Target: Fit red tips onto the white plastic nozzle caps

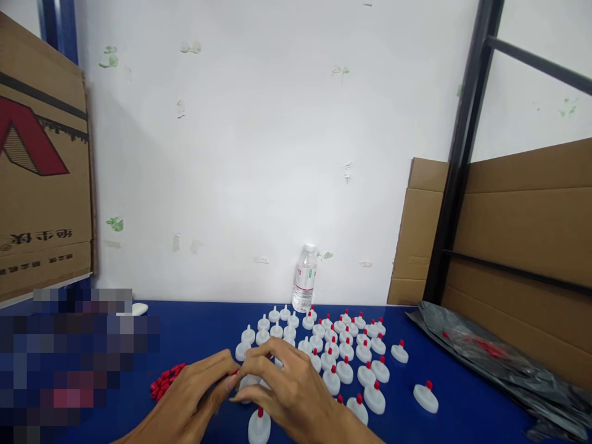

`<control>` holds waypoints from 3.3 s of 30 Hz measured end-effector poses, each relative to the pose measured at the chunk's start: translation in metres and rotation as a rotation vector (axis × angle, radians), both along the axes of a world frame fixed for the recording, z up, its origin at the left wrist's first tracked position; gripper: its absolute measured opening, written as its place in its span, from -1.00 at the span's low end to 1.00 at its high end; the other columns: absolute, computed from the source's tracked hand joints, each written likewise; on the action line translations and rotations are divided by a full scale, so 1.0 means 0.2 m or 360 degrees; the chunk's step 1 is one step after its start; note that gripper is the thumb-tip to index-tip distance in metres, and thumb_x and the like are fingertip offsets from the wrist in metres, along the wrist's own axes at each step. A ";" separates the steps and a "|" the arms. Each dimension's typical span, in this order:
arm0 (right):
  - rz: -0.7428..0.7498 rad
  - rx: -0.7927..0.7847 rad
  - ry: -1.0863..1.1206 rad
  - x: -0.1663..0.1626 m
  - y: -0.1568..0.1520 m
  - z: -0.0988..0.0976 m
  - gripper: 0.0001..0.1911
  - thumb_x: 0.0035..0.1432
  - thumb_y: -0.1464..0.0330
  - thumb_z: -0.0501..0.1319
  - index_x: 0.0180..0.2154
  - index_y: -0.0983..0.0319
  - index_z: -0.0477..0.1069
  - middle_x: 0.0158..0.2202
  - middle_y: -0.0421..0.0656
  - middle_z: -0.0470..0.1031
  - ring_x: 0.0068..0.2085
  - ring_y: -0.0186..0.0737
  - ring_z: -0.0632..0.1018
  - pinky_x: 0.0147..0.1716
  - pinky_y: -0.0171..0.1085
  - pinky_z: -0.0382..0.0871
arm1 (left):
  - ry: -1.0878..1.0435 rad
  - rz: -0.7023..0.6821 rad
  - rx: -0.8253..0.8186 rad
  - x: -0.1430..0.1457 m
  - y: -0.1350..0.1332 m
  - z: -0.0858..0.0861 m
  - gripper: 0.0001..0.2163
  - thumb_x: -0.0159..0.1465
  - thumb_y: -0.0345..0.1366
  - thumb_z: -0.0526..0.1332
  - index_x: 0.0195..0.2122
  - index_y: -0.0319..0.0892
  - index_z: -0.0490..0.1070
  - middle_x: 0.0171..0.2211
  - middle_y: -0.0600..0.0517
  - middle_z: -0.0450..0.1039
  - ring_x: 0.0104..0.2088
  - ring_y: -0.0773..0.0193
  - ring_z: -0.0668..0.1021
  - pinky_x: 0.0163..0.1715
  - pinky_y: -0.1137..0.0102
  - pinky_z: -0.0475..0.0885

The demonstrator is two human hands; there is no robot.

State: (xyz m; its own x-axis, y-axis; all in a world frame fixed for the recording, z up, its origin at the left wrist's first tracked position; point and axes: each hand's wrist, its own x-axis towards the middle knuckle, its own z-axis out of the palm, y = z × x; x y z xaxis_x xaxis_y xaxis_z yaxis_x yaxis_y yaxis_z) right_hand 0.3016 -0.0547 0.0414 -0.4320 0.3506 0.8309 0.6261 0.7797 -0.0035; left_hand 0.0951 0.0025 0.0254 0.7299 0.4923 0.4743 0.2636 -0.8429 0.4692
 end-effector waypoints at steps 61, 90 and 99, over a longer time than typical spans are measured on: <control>-0.0664 -0.0924 -0.0398 0.38 0.18 0.00 -0.50 0.53 0.16 -0.14 -0.14 0.13 0.55 -0.05 -0.16 0.64 0.20 0.07 0.45 0.26 0.25 0.10 | 0.0955 0.0546 0.0295 -0.26 0.30 0.16 -0.83 0.32 -0.35 0.11 -0.41 -0.12 0.42 -0.29 -0.01 0.51 -0.15 0.06 0.51 -0.30 0.27 0.26; -0.0409 -0.0497 -0.0221 0.23 0.11 0.03 -0.68 0.37 0.40 0.18 0.12 0.12 0.29 0.06 -0.08 0.47 0.05 -0.10 0.55 -0.01 -0.09 0.53 | 0.0868 0.0286 0.0156 -0.14 0.19 0.11 -0.74 0.46 -0.28 0.08 0.07 0.12 0.46 -0.01 0.04 0.47 0.02 0.10 0.48 -0.19 0.30 0.28; -0.0332 -0.0486 -0.0254 0.17 0.07 0.05 -0.67 0.37 0.42 0.19 0.14 0.14 0.30 0.03 -0.09 0.55 0.07 -0.11 0.56 0.06 -0.09 0.51 | 0.0705 0.0259 0.0288 -0.09 0.15 0.08 -0.86 0.44 -0.33 0.08 -0.15 -0.06 0.43 -0.12 0.05 0.50 -0.10 0.17 0.51 -0.29 0.33 0.25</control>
